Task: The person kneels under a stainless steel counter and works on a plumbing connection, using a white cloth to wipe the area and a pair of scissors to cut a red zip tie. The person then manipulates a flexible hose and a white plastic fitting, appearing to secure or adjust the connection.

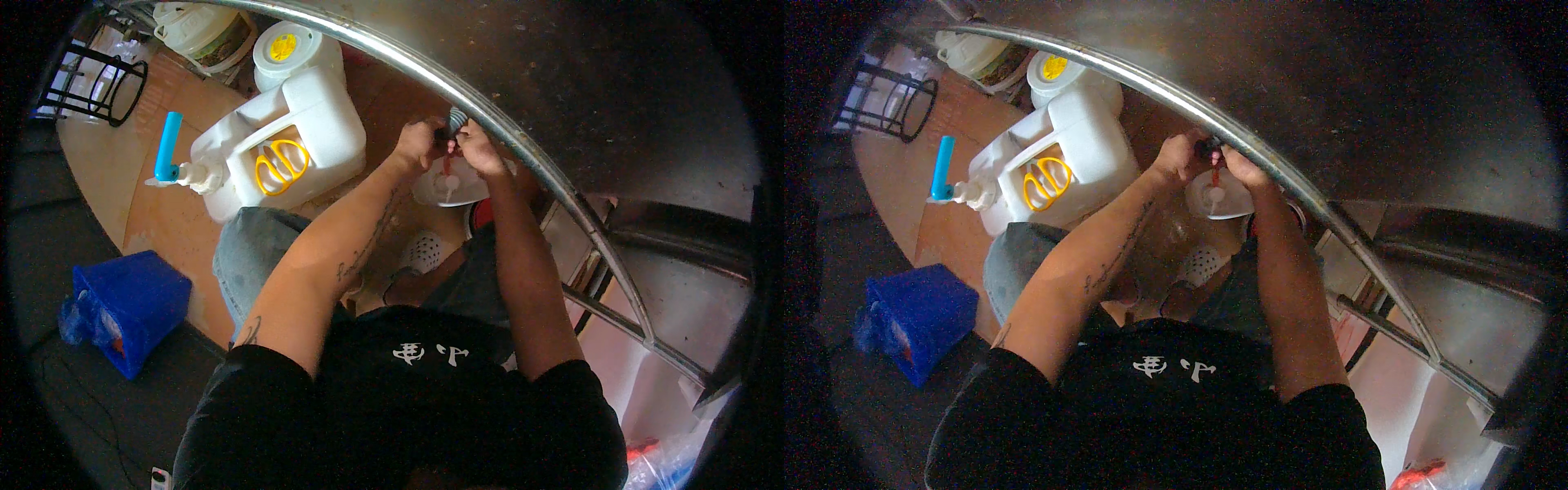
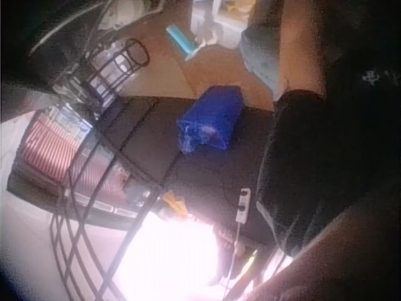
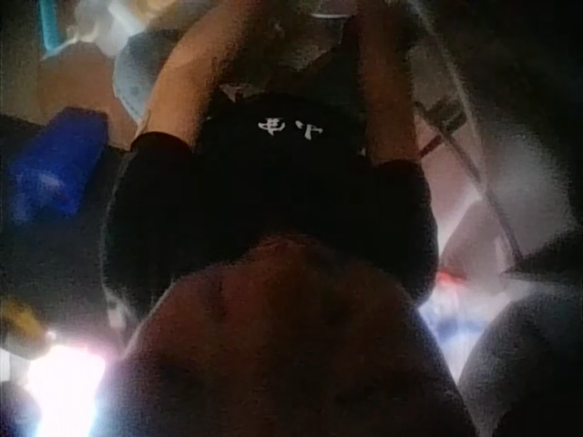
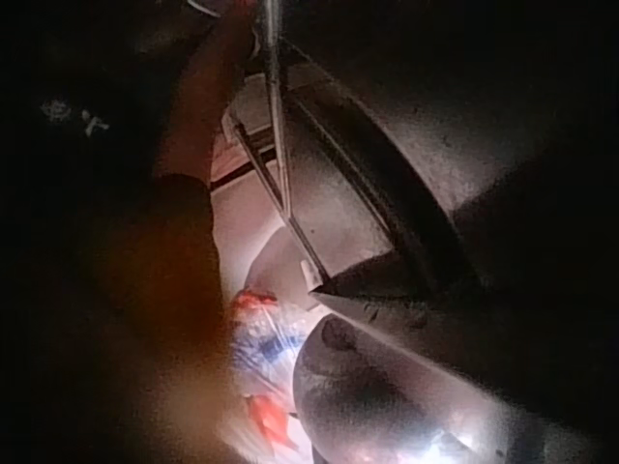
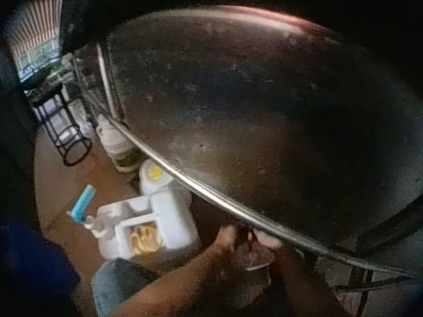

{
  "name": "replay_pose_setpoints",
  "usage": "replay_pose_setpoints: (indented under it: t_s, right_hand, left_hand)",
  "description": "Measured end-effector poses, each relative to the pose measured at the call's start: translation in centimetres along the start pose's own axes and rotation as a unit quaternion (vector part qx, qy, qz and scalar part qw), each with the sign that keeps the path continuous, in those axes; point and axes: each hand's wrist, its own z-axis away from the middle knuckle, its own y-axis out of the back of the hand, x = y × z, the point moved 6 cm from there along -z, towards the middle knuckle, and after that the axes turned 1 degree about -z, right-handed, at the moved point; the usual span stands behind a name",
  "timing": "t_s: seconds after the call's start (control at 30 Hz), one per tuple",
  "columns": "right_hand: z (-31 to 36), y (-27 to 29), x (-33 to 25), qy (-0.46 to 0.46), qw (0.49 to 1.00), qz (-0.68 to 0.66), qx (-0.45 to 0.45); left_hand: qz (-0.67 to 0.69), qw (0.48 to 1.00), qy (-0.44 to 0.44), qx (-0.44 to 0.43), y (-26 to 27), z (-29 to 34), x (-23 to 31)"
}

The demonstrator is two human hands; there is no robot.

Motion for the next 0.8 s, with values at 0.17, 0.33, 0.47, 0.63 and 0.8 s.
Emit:
replay_pose_setpoints:
  t_s: [0.17,0.33,0.47,0.63,0.8]
  right_hand:
    - [-1.8,2.7,4.9,0.025,0.997,0.051,0.055]
    - [-2.4,4.5,6.3,-0.006,0.995,0.077,0.064]
    - [-1.2,4.0,5.1,-0.064,0.997,0.006,0.042]
    - [0.1,2.0,2.9,-0.130,0.974,-0.184,0.034]
    - [0.7,1.4,1.2,-0.049,0.986,-0.135,0.085]
  left_hand:
    - [-0.002,0.999,0.034,-0.016,-0.2,-0.3,-0.6]
    - [-0.008,0.997,0.076,-0.009,-0.1,-0.1,-0.1]
    - [-0.003,0.994,0.103,-0.033,-0.1,-0.3,-0.1]
    - [-0.023,0.992,0.109,-0.051,0.1,-0.6,-0.2]
    - [-0.021,0.995,0.082,-0.047,-0.4,0.1,-0.1]
